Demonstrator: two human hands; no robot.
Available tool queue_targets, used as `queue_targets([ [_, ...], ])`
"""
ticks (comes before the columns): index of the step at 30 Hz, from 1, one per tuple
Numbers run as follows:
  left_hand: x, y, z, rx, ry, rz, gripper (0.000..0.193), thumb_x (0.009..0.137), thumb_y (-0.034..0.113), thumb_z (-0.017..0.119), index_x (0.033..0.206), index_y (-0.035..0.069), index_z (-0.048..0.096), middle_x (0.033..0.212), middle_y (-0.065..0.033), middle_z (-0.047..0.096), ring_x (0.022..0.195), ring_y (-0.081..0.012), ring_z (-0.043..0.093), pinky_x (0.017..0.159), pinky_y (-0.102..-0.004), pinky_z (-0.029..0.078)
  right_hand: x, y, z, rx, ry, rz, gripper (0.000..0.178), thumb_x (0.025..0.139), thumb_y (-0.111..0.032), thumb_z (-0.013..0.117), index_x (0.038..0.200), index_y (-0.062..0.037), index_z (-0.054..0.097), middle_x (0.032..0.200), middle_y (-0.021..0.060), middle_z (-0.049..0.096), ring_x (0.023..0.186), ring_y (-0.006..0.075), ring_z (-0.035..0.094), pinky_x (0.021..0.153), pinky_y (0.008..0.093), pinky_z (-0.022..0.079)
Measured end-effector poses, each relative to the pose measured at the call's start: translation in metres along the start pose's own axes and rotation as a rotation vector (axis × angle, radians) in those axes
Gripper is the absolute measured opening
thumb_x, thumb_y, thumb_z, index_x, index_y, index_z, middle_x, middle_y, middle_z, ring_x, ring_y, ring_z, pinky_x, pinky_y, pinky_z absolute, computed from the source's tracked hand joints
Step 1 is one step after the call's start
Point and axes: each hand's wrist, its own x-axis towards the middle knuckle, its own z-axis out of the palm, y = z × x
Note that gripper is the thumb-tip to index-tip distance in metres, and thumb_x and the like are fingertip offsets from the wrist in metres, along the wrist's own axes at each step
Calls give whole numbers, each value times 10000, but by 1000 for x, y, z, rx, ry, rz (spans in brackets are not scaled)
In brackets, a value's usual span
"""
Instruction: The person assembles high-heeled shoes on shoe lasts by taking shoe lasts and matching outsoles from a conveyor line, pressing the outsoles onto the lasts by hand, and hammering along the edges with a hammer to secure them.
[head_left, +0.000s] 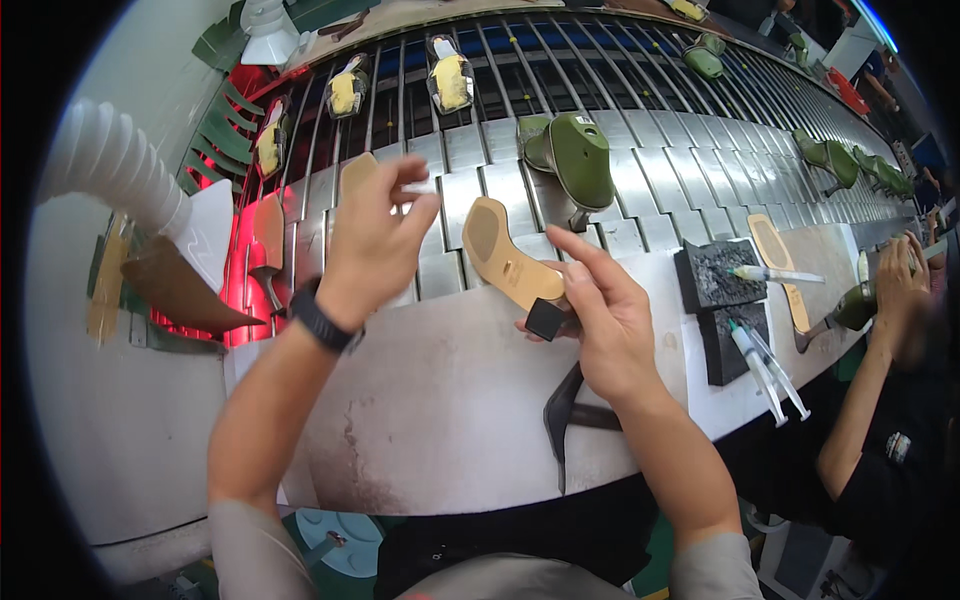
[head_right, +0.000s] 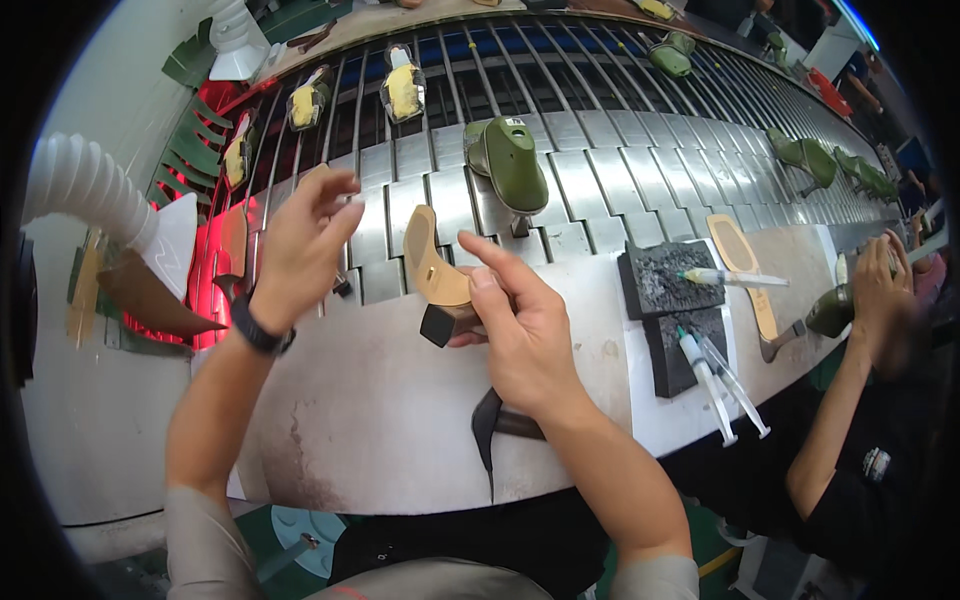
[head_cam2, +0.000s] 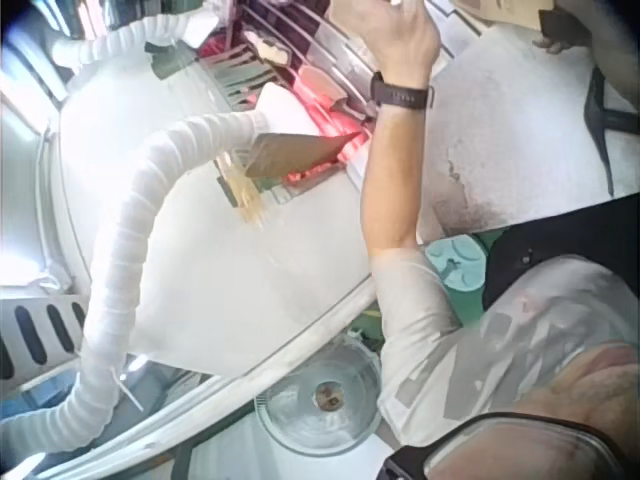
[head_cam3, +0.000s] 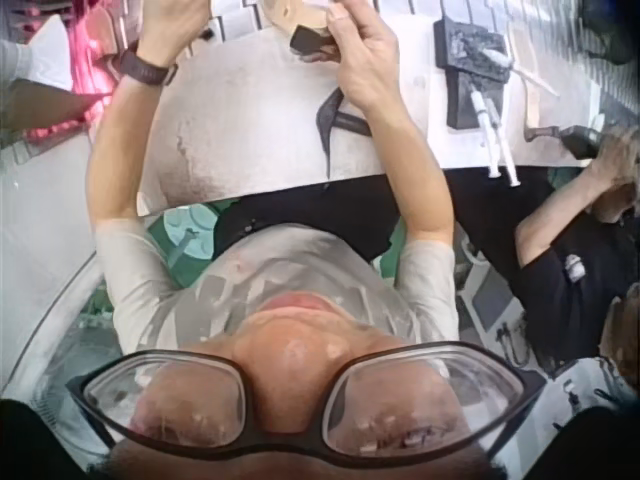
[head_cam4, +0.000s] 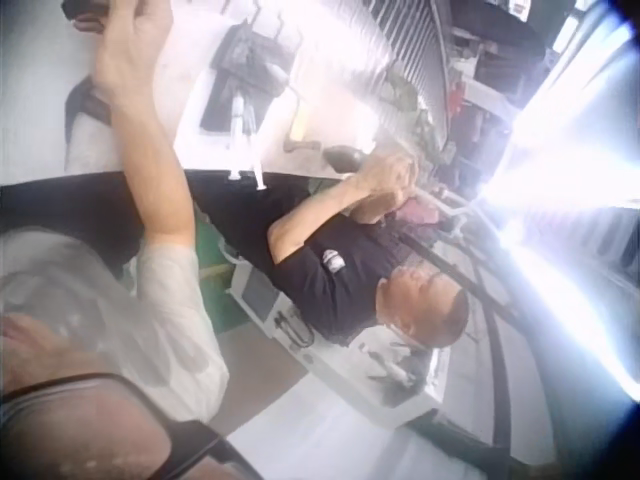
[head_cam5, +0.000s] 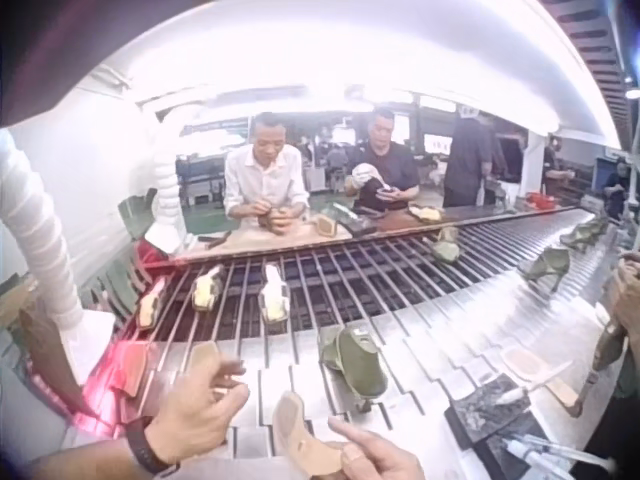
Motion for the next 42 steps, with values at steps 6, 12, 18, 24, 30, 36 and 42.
queue_targets([
  [6, 217, -83, 52, 534, 82, -237, 1088, 772, 550, 835, 1426, -187, 376, 1307, -392, 605, 1265, -451, 613, 1085, -449, 492, -14, 3, -3, 105, -117, -54, 692, 1075, -379, 573, 1556, 61, 340, 1322, 167, 599, 1148, 261, 679, 1004, 436, 567],
  [12, 289, -117, 121, 545, 418, -470, 1163, 688, 501, 929, 1505, -25, 290, 1419, -327, 475, 1300, -481, 557, 1078, -496, 511, -8, 3, -5, -36, -181, -24, 622, 870, 76, 750, 1447, -1, 528, 1554, 183, 356, 1180, 244, 683, 1000, 362, 568],
  [18, 258, -88, 56, 422, 235, -373, 795, 687, 434, 883, 1234, -80, 621, 1188, -285, 720, 1143, -380, 711, 1007, -410, 548, -11, -3, -1, -240, -140, -89, 303, 895, 52, 687, 1195, 34, 654, 1483, 211, 471, 1085, 226, 721, 974, 341, 575],
  [24, 105, -30, -28, -19, 205, -126, 662, 737, 303, 881, 1225, -76, 644, 1044, -113, 724, 922, -193, 683, 833, -313, 537, -4, 24, 1, -326, 97, -300, 213, 966, -106, 704, 1115, 44, 670, 1144, 149, 681, 1165, 274, 681, 1008, 367, 535],
  [30, -132, 21, -81, 152, 355, 207, 850, 726, 211, 916, 1435, -20, 507, 1247, -171, 670, 1125, -267, 674, 975, -362, 538, -101, 25, 77, 161, 149, 64, 208, 1025, -155, 663, 1127, 26, 669, 1150, 65, 680, 1059, 132, 665, 895, 301, 549],
  [36, -282, 14, -97, 716, 312, 254, 872, 670, 150, 945, 1439, 61, 545, 1306, -187, 626, 1145, -380, 653, 917, -428, 578, -136, 74, 55, -863, 8, -550, 278, 842, -75, 741, 1078, 61, 687, 1455, 402, 501, 1369, 551, 486, 1111, 502, 440],
  [42, -337, 0, -101, 124, 277, -136, 639, 862, 155, 860, 1406, 3, 563, 1295, -157, 672, 1146, -246, 672, 987, -358, 535, -119, 24, 74, -477, -95, -484, 381, 912, -226, 759, 1157, 53, 671, 1209, 246, 640, 1080, 291, 645, 917, 360, 511],
])
